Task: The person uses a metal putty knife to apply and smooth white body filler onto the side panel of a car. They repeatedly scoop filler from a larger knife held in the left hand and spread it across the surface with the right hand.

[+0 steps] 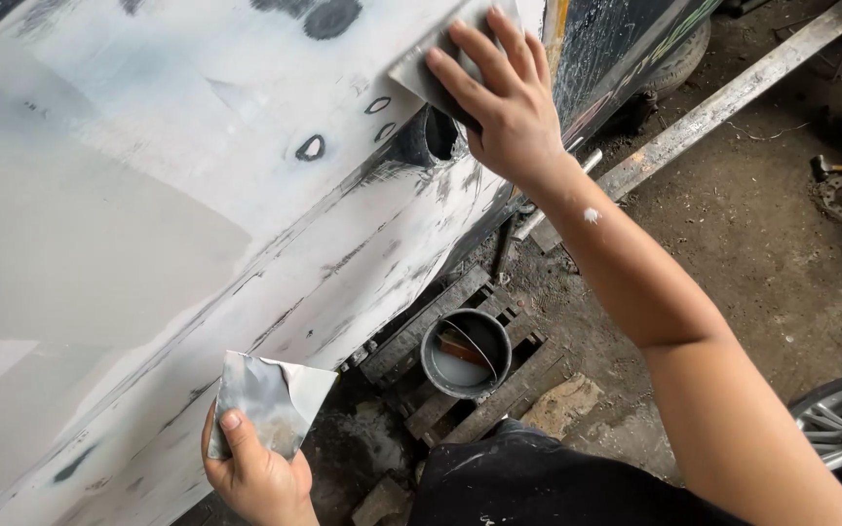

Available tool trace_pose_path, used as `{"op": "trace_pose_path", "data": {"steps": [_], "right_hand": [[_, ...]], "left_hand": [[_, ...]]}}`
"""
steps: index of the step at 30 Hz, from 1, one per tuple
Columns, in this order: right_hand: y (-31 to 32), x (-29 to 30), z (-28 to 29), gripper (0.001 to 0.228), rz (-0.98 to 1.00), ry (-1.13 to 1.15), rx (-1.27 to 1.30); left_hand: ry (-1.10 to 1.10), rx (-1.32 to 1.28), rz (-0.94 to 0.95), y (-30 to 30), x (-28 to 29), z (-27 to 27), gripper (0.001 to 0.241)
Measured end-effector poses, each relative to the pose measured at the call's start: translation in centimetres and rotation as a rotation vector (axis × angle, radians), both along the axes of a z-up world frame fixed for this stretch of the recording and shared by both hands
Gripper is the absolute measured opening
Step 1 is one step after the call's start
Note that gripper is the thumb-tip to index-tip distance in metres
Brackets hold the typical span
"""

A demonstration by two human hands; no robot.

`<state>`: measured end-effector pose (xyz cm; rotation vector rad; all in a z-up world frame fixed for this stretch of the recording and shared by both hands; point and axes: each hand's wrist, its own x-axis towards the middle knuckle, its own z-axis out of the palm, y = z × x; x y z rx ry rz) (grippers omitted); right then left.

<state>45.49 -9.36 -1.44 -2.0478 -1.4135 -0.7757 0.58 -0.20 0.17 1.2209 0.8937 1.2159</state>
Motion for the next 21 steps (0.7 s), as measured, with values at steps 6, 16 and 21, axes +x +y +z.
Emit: {"op": "trace_pose_path", "data": {"steps": [6,16,21], "right_hand": [[1.2,0.0,-2.2,0.068,0.001,-0.092,0.003],[-3.3,-3.8,-0.7,0.070,0.046,0.011,-0.066],[-3.1,-3.3,2.9,0.070,0.083,0.073,0.028]], "left_hand": [[-0.023,-0.046,0.000,0.2,-0.2,-0.4,0.035],[-0.025,-0.032,0.001,-0.1,0.1,-1.5,0.038],[-0.076,-0.079,-0.018,0.3,-0.3,-2.5,0.039]]}}
